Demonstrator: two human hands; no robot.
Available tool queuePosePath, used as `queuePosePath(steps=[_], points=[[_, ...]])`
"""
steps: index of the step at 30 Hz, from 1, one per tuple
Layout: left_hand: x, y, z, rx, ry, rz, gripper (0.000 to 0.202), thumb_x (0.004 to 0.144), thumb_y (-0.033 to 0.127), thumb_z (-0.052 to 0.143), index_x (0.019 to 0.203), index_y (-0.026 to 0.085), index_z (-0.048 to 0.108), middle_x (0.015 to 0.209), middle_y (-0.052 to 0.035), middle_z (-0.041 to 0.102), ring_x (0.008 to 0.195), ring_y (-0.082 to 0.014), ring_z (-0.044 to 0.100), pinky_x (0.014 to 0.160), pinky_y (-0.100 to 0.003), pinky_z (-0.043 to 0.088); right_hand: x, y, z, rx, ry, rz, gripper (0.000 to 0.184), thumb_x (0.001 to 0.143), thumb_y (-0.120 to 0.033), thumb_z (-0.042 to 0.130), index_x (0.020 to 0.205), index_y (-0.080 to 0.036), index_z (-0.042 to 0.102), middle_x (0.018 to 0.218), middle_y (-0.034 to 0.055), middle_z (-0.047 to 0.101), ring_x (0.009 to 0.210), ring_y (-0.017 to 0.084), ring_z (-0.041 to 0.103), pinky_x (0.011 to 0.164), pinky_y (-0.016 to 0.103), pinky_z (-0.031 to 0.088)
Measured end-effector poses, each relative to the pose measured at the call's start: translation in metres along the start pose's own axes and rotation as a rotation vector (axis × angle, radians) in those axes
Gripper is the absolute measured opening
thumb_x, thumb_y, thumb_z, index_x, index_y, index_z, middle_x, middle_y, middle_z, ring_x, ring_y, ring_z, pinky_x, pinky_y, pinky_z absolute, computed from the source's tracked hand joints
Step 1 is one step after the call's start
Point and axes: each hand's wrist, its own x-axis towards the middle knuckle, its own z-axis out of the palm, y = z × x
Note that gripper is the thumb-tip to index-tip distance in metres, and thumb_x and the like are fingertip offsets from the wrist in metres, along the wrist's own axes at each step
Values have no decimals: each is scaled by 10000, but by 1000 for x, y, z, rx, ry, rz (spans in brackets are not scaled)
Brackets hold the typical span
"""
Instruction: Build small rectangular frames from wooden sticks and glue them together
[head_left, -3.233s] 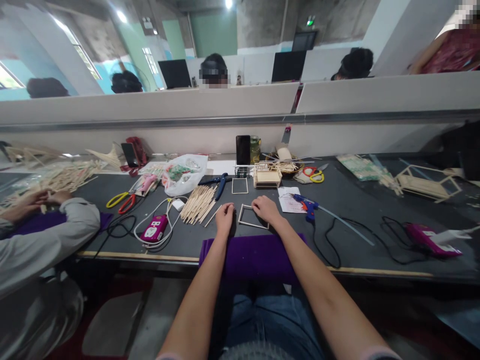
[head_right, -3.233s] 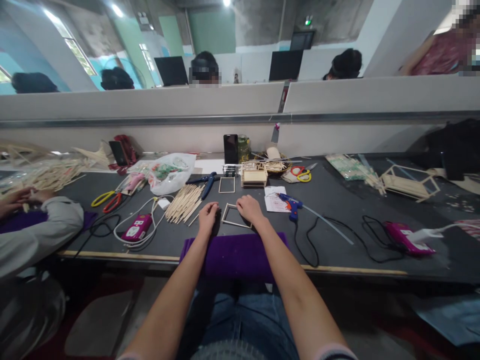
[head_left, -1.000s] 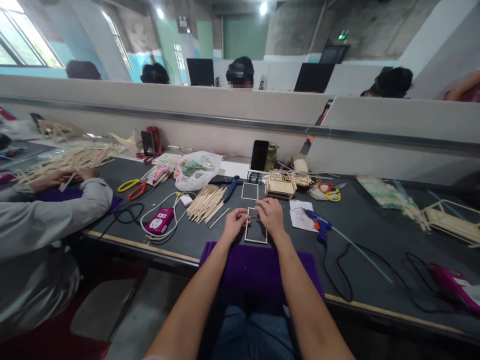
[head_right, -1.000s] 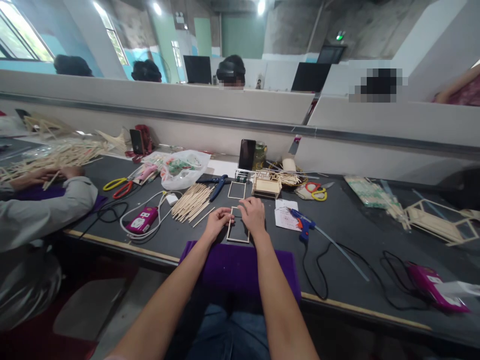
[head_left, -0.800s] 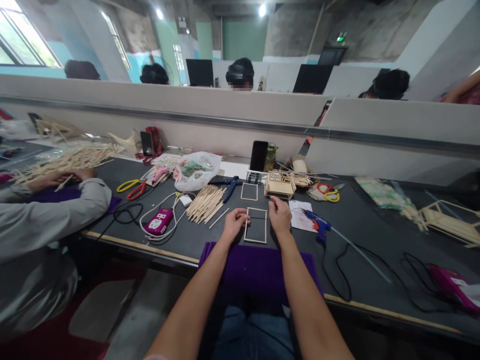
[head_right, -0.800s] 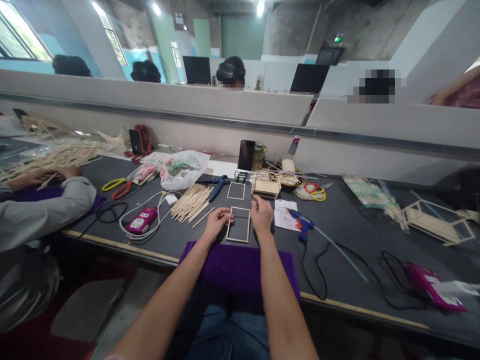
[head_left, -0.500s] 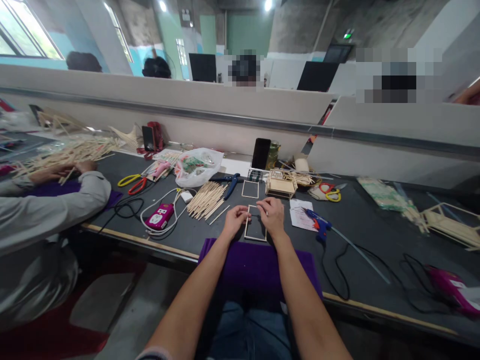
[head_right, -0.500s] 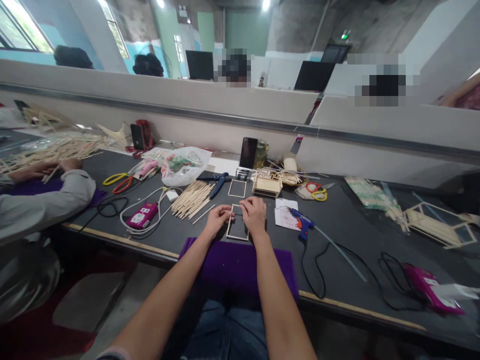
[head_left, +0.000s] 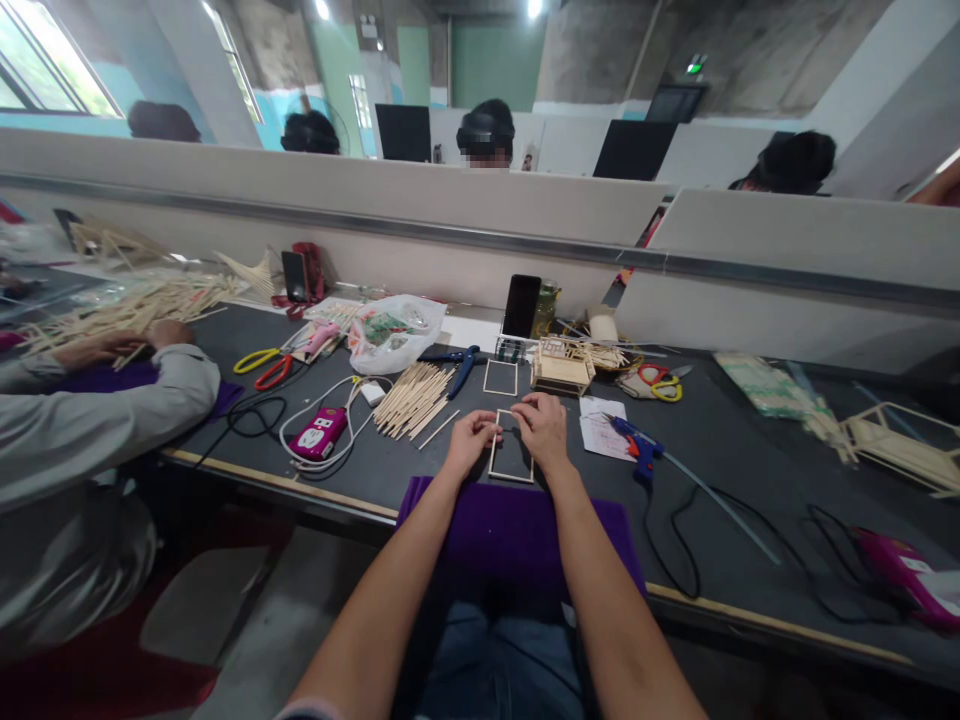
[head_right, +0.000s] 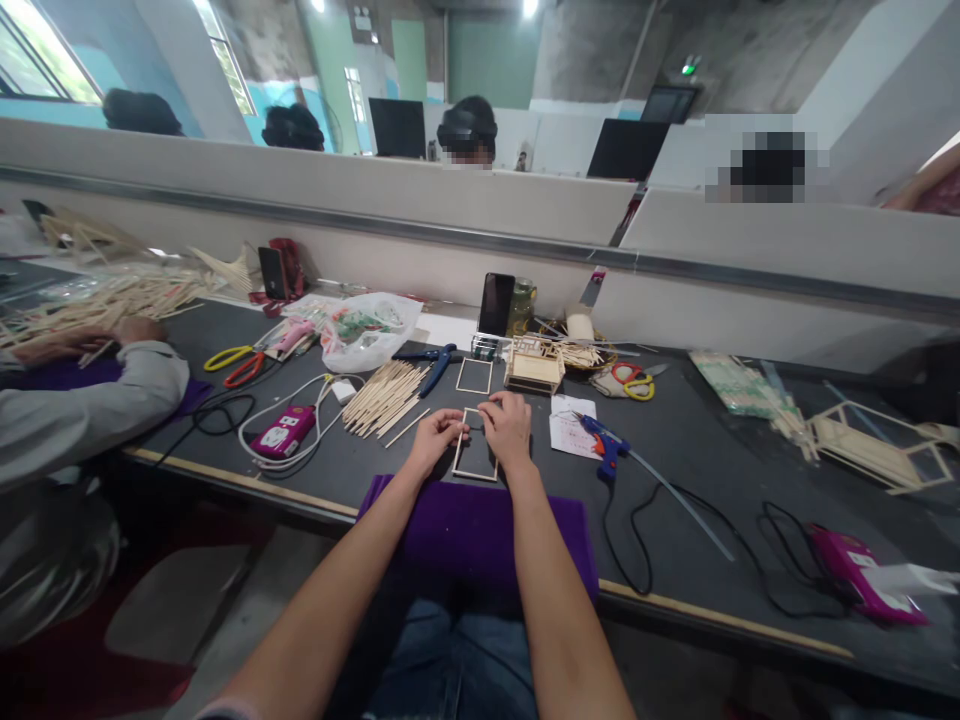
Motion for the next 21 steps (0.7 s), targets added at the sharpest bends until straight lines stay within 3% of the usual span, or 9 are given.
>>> queuePosePath(steps=[6,10,12,15,18,21], points=[[0,1,1,-14,1,-17,403,600,382,782,875,140,615,698,-40,701,594,-150,668,522,-219,494,-1,0,1,18,8,-18,153,885,-251,560,898,-231,712,1009,74,602,961,225,469,796,352,322],[0,2,1,-4,6,-22,424,596,402,778,883,138,612,703,-39,704,599,-149,670,526,-216,491,-2,5,4,62,89,-20,187,882,-273,542,960,-224,705,979,83,619,936,234,489,797,355,350],[0,3,1,18,13,-23,427,599,409,772,886,137,610,712,-43,704,606,-154,671,516,-215,480,-1,14,6,111,166,52,252,891,-294,496,1025,-205,691,949,91,633,915,235,509,812,357,374],[1,3,0,41,14,-22,423,603,412,764,885,138,607,721,-49,704,613,-159,671,516,-220,476,6,34,9,200,219,285,358,872,-302,432,1115,-169,658,854,87,654,821,230,545,772,349,414],[2,2,0,44,4,-13,417,603,414,760,879,140,608,715,-48,702,614,-161,671,519,-224,474,14,54,12,284,130,452,411,806,-307,441,1131,-174,654,756,61,667,719,224,567,686,332,430],[2,1,0,41,12,-7,420,605,417,757,881,138,610,712,-47,702,606,-156,668,508,-215,461,11,62,13,336,90,491,387,764,-317,463,1055,-185,680,766,66,691,718,230,596,689,339,448]])
